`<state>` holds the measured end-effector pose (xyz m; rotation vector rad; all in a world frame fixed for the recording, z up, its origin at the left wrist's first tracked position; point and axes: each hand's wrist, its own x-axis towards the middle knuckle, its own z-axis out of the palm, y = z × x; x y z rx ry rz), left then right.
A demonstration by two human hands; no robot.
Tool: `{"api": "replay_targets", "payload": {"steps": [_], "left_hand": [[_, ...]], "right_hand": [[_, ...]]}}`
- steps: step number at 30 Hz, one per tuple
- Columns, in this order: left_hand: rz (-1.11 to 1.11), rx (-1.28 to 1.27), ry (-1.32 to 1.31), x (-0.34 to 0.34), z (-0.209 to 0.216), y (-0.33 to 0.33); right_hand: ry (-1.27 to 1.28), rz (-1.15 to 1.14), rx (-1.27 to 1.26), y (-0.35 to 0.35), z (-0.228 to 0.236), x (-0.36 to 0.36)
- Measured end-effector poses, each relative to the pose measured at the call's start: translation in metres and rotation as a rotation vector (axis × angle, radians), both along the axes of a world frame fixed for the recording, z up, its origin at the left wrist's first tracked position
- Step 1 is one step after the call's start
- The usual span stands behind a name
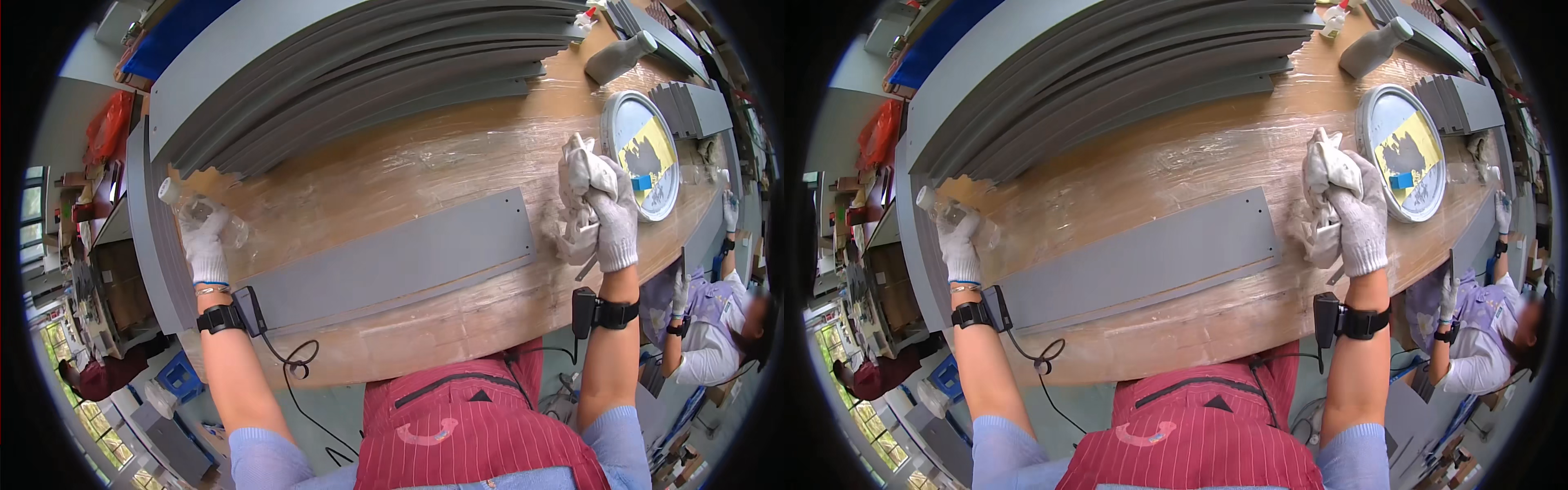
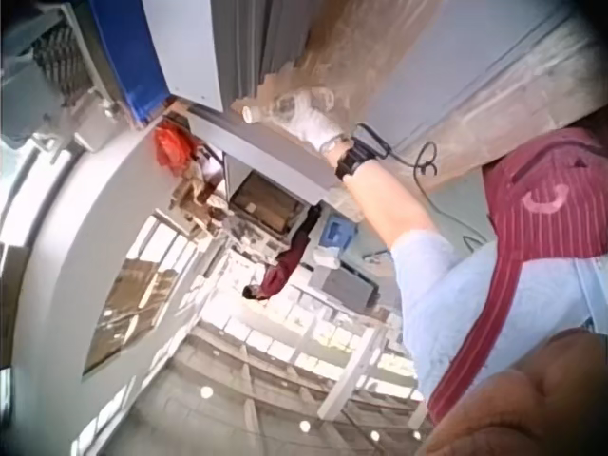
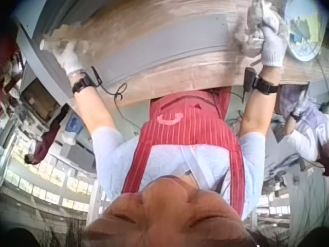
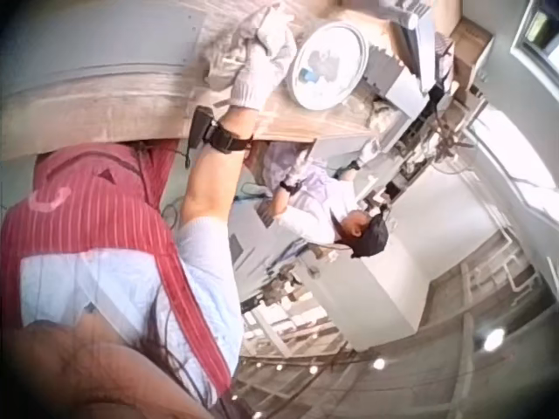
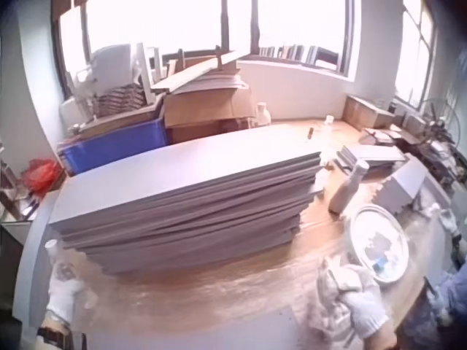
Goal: The person puts on white gloves and uses a blue sanding block to smooth the edges of a grey metal panel. They flip the panel to sand different sides and then wipe the surface with a white cloth. The person repeats this process on multiple panels, stacking the finished ones on the table.
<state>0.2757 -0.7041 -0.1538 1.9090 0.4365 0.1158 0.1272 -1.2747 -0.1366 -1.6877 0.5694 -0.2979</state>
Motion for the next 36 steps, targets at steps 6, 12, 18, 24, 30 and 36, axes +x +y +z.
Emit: {"api": "replay_targets", "payload": {"steps": [6,12,18,24,30,36], "left_hand": [[-0.475,0.862,0.532,-0.115,0.066,-0.061],[-0.814,1.269,0.785,-0.158,0.078,-0.084],[-0.821,1.371,0.688,-0.157,0.077,-0.082],[-0.719,1.239,0.780,-0.145,0.073,-0.044],[-0.121,0.210,0.363,-0.113,0.038,0.047],[0.055,-0.186,-0.067,-0.056,-0.001,0.070]], "right_hand": [[0.237,0.135,0.241,0.025,0.020,-0.072],[0.232,0.362,-0.478,0.086,-0.023,-0.077],[0.153,0.543,-0.821,0.117,-0.013,-0.057],[0.172,0.358,-0.973,0.135,-0.030,-0.056],[0.112,0.301,-0.830,0.144,-0.029,-0.044],[0.203,0.320,-0.959,0.151,-0.025,-0.044]]}}
